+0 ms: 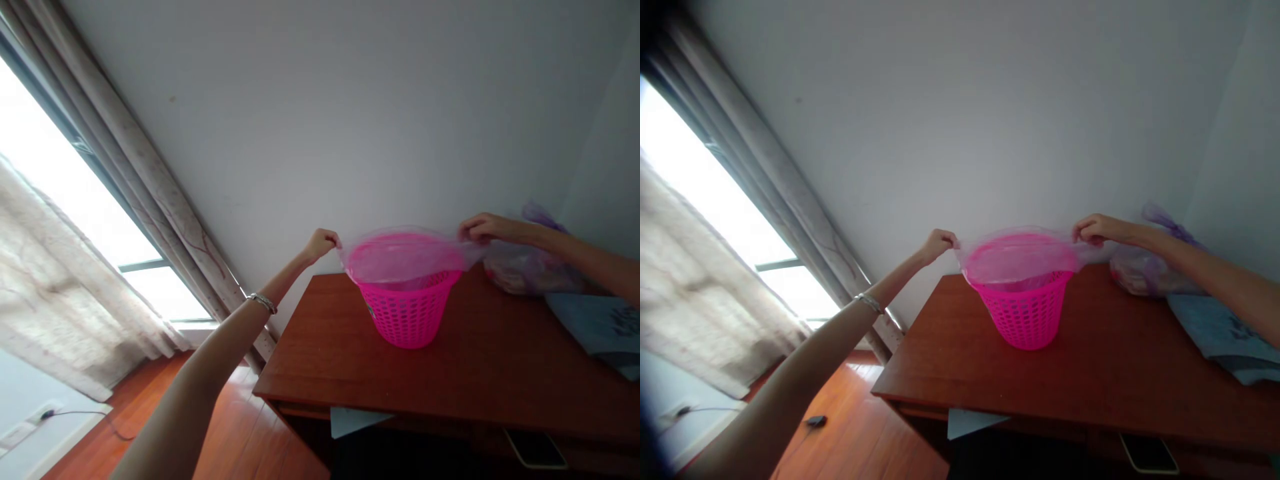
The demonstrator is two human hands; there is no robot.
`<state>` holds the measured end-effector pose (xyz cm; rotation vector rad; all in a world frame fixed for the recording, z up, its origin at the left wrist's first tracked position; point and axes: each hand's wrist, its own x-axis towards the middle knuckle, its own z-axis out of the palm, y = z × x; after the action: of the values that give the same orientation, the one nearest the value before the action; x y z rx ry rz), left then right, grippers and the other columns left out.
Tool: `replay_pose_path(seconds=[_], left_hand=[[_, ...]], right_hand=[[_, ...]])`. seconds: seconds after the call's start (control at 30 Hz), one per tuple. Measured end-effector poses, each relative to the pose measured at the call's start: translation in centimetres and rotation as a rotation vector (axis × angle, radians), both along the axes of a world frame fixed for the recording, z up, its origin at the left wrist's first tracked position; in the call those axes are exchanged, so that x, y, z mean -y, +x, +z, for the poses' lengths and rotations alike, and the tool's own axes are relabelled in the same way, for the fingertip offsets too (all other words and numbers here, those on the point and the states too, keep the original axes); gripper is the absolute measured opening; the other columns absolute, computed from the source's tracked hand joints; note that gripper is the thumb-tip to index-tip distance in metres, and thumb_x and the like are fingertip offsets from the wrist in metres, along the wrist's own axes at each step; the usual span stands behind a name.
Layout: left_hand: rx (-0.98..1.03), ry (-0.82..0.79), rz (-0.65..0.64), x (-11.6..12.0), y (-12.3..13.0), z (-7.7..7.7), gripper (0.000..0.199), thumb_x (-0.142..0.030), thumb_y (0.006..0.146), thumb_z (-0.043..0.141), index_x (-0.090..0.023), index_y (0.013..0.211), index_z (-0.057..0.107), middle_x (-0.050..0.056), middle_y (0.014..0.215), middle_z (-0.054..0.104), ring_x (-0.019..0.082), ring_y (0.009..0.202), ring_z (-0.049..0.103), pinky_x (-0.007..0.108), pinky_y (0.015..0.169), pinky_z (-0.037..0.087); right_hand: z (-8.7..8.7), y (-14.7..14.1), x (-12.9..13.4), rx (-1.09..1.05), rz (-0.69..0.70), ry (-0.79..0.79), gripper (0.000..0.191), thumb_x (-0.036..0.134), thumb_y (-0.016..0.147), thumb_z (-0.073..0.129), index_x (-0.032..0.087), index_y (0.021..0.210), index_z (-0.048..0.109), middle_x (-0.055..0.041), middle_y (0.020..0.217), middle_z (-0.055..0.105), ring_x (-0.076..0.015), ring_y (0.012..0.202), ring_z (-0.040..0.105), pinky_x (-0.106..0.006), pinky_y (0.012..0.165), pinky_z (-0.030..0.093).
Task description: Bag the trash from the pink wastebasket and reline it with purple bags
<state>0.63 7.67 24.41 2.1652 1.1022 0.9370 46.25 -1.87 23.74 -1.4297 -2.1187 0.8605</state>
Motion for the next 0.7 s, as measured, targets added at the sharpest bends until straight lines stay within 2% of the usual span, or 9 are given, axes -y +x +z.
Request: replay_pose_path(seconds=[0.07,0.13,0.23,0.3,0.4,0.57,0.63,0.7], left_hand=[[0.041,-0.081,-0.042,-0.8,-0.3,0.3,0.014,-0.008,0.051,0.043,-0.014,0.048,0.055,-0.002,0.049,0.054,0.009,0.055,0.052,0.022,0.061,0.042],[0.027,-0.104,-0.050,-1.3,-0.3,0.7,0.010,-0.011,0.050,0.041,-0.015,0.044,0.047,-0.003,0.044,0.045,0.008,0.049,0.045,0.022,0.054,0.038],[-0.012,-0.085,-0.029,-1.8,-0.1,1.6,0.011,-0.014,0.050,0.039,-0.019,0.041,0.035,-0.005,0.041,0.031,0.007,0.041,0.031,0.022,0.046,0.027],[-0.074,-0.067,-0.026,-2.0,0.0,2.2,0.012,-0.015,0.051,0.038,-0.020,0.042,0.033,-0.005,0.041,0.027,0.007,0.040,0.025,0.022,0.044,0.022],[-0.245,-0.050,-0.039,-2.1,0.3,2.8,0.012,-0.015,0.055,0.041,-0.017,0.045,0.045,-0.002,0.042,0.035,0.008,0.042,0.030,0.024,0.045,0.024],[-0.636,-0.050,0.038,-2.3,1.6,3.0,0.018,-0.009,0.057,0.056,-0.014,0.040,0.053,0.000,0.041,0.044,0.013,0.050,0.046,0.028,0.056,0.038],[-0.760,-0.060,0.101,-2.3,2.3,3.1,0.014,-0.010,0.063,0.064,-0.011,0.050,0.060,0.003,0.048,0.053,0.016,0.057,0.054,0.031,0.063,0.044],[-0.838,-0.053,0.162,-2.2,2.8,3.1,0.014,-0.022,0.077,0.067,-0.009,0.073,0.067,0.005,0.068,0.064,0.017,0.069,0.061,0.033,0.070,0.050]], right_hand=[[0.5,0.4,-0.6,0.161,0.104,-0.052,0.016,0.026,0.065,0.051,0.016,0.063,0.063,-0.0020,0.055,0.050,-0.0105,0.053,0.039,-0.026,0.052,0.031],[0.8,0.4,-0.7,0.282,0.150,-0.110,0.014,0.023,0.063,0.051,0.015,0.056,0.061,-0.0030,0.055,0.052,-0.0107,0.053,0.040,-0.026,0.053,0.031],[0.6,0.2,-0.2,0.393,0.124,-0.166,0.012,0.019,0.062,0.054,0.015,0.058,0.064,-0.0049,0.056,0.057,-0.0123,0.055,0.043,-0.027,0.053,0.033],[0.0,0.2,-0.1,0.456,0.087,-0.150,0.012,0.017,0.063,0.055,0.014,0.061,0.066,-0.0062,0.058,0.060,-0.0130,0.055,0.045,-0.027,0.054,0.034],[-1.1,0.8,-0.8,0.546,0.041,-0.068,0.015,0.014,0.066,0.055,0.013,0.067,0.069,-0.0077,0.065,0.064,-0.0134,0.058,0.047,-0.028,0.058,0.036],[-2.2,1.1,-2.8,0.721,-0.044,0.007,0.018,0.010,0.067,0.055,0.011,0.075,0.071,-0.0101,0.076,0.067,-0.0165,0.067,0.055,-0.028,0.066,0.039],[-2.4,0.8,-3.2,0.784,-0.080,0.021,0.019,0.011,0.069,0.056,0.011,0.079,0.072,-0.0114,0.082,0.068,-0.0186,0.072,0.057,-0.030,0.070,0.041],[-2.6,0.3,-3.3,0.828,-0.110,0.048,0.021,0.013,0.071,0.057,0.012,0.085,0.072,-0.0137,0.090,0.068,-0.0210,0.077,0.059,-0.033,0.073,0.041]])
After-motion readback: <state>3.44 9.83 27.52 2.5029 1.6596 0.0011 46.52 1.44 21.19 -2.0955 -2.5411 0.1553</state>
